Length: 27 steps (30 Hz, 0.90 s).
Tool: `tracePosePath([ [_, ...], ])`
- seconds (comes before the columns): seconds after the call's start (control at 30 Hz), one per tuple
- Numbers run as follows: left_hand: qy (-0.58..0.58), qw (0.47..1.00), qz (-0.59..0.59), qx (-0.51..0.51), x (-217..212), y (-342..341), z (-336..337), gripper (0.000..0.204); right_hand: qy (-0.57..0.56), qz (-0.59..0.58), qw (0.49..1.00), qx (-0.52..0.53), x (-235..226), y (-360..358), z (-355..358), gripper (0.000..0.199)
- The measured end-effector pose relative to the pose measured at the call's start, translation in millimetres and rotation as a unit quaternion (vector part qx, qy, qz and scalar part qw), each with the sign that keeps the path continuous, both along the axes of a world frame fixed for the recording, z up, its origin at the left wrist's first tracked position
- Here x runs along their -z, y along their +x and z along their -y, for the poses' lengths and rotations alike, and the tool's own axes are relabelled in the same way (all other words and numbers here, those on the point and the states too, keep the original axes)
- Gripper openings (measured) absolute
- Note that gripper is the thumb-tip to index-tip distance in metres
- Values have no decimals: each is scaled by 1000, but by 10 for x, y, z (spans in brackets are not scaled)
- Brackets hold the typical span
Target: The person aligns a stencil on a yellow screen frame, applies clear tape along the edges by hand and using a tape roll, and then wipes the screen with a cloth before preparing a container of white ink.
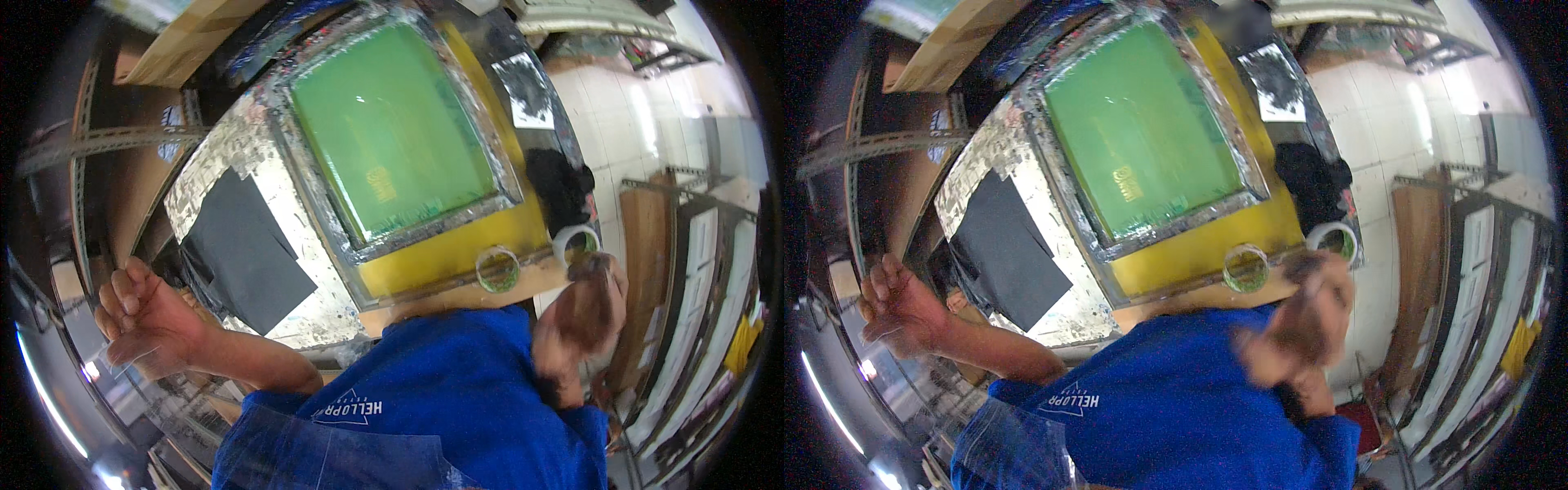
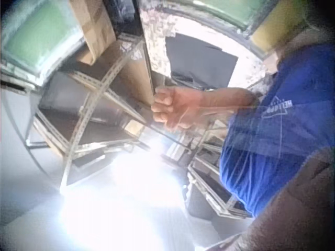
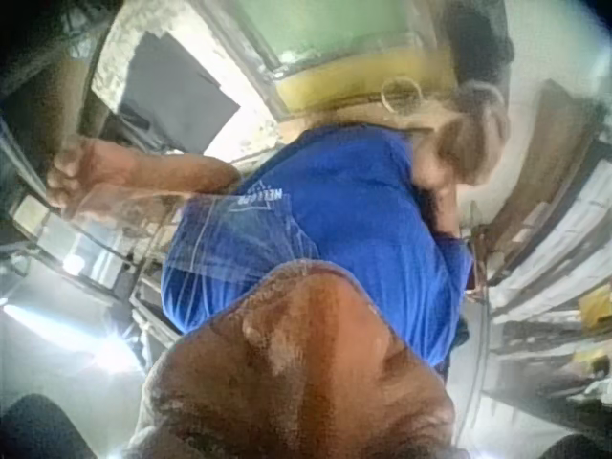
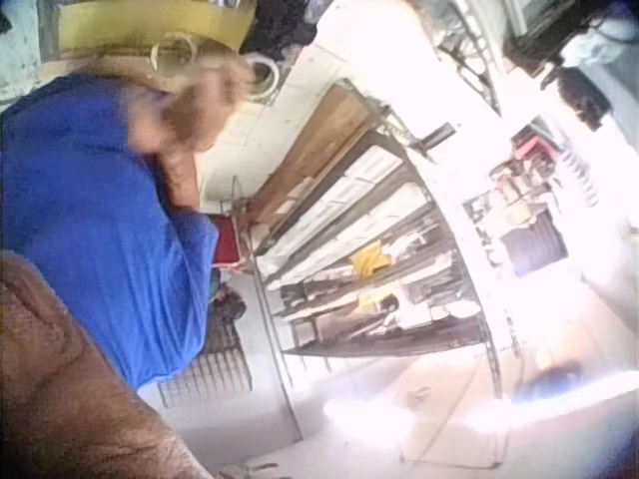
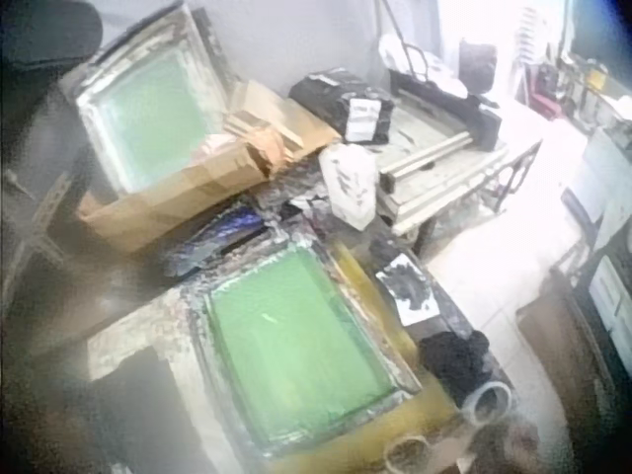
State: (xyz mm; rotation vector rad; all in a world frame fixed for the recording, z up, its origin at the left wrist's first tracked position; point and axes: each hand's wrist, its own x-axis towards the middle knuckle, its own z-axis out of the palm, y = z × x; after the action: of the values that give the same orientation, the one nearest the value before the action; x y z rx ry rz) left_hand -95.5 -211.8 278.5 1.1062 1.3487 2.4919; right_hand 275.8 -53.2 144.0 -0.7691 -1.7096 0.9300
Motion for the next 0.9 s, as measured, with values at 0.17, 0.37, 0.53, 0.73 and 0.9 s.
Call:
tracePosePath([
  [0.17, -24, 996, 34, 81, 116, -125, -257, 32, -46, -246, 923, -292, -858, -747, -203, 20],
  [0.37, -275, 961, -27, 26, 608, -441, -707, 12, -151, -58, 957, -242, -506, -757, -251, 24],
  [0.53, -459, 872, -89, 144, 1507, -675, -1689, 11, -455, -218, 858, -97, 335, -1009, 80, 58],
  [0.73, -536, 792, -210, 205, 2616, -864, -2292, 16, -572, -304, 752, -121, 950, -1248, 290, 72],
  [0.9, -579, 766, -204, 192, 2984, -841, -2420, 18, -604, -336, 714, -115, 1165, -1364, 411, 74],
])
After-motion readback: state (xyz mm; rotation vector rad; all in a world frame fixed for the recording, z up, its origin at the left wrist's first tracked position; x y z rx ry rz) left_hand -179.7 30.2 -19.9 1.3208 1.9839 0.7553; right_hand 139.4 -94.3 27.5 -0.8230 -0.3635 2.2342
